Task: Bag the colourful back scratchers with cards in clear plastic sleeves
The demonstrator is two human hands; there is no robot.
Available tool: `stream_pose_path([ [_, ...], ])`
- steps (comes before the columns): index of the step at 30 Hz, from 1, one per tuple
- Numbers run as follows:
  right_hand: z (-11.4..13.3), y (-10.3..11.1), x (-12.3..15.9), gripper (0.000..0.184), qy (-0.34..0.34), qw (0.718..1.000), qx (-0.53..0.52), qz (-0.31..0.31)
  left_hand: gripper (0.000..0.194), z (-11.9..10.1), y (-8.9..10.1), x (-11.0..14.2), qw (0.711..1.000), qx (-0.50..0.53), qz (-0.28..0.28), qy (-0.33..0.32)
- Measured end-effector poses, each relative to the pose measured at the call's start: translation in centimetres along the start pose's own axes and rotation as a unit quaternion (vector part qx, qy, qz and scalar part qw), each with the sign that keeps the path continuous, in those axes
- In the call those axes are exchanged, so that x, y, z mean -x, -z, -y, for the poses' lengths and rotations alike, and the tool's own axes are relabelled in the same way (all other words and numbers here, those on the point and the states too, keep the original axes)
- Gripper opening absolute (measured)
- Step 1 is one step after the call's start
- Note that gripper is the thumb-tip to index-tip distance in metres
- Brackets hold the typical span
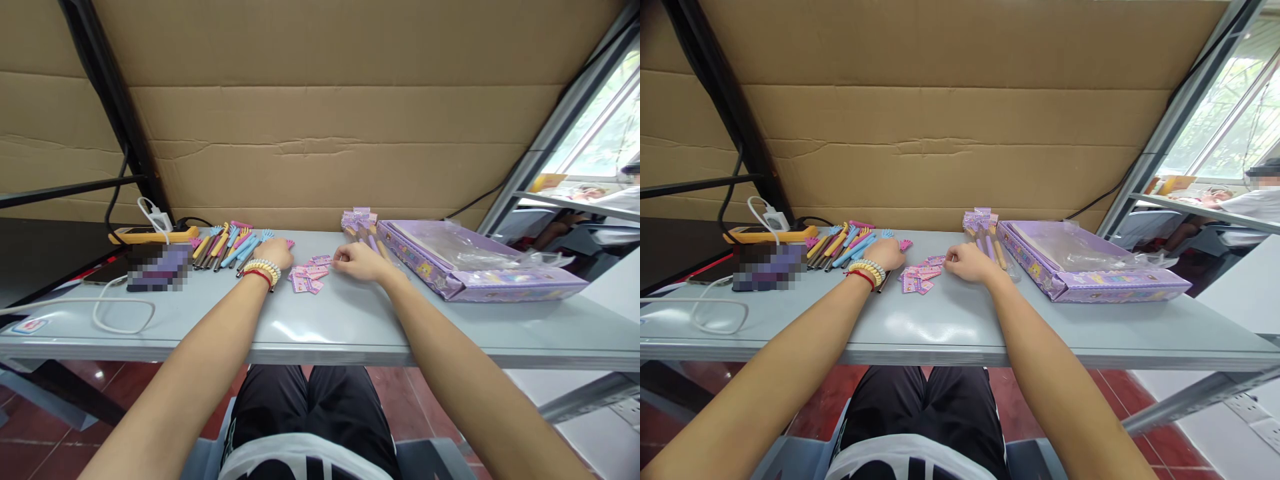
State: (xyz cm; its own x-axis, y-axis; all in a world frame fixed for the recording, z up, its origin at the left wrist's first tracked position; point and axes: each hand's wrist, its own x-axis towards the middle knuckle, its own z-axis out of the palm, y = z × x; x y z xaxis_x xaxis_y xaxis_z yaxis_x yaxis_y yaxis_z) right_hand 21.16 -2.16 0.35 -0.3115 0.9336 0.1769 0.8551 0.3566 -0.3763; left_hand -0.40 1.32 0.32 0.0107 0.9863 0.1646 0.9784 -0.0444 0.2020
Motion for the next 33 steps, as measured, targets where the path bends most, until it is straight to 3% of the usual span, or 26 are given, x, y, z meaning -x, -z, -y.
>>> stream_pose_path([
  [7,0.1,0.0,0.0,0.016,0.007,1.0,-0.002,-0.004,0.026,-0.8,0.5,0.5,0.999,0.001,0.012,-0.051],
  [12,0.2,0.1,0.1,0.016,0.007,1.0,-0.003,-0.008,0.023,-1.5,0.6,0.8,0.991,0.059,-0.025,-0.117],
  [20,0.2,-0.1,0.0,0.032,0.027,0.999,-0.024,-0.035,0.027,-2.1,0.3,1.0,0.953,0.142,-0.059,-0.26],
  [27,0.3,0.0,0.0,0.051,0.033,0.99,-0.135,-0.026,0.032,-2.2,0.3,1.5,0.91,0.207,-0.041,-0.357],
  [33,0.3,-0.3,-0.4,0.054,0.044,0.951,-0.305,-0.014,0.022,-2.4,0.7,1.9,0.883,0.26,-0.048,-0.388],
])
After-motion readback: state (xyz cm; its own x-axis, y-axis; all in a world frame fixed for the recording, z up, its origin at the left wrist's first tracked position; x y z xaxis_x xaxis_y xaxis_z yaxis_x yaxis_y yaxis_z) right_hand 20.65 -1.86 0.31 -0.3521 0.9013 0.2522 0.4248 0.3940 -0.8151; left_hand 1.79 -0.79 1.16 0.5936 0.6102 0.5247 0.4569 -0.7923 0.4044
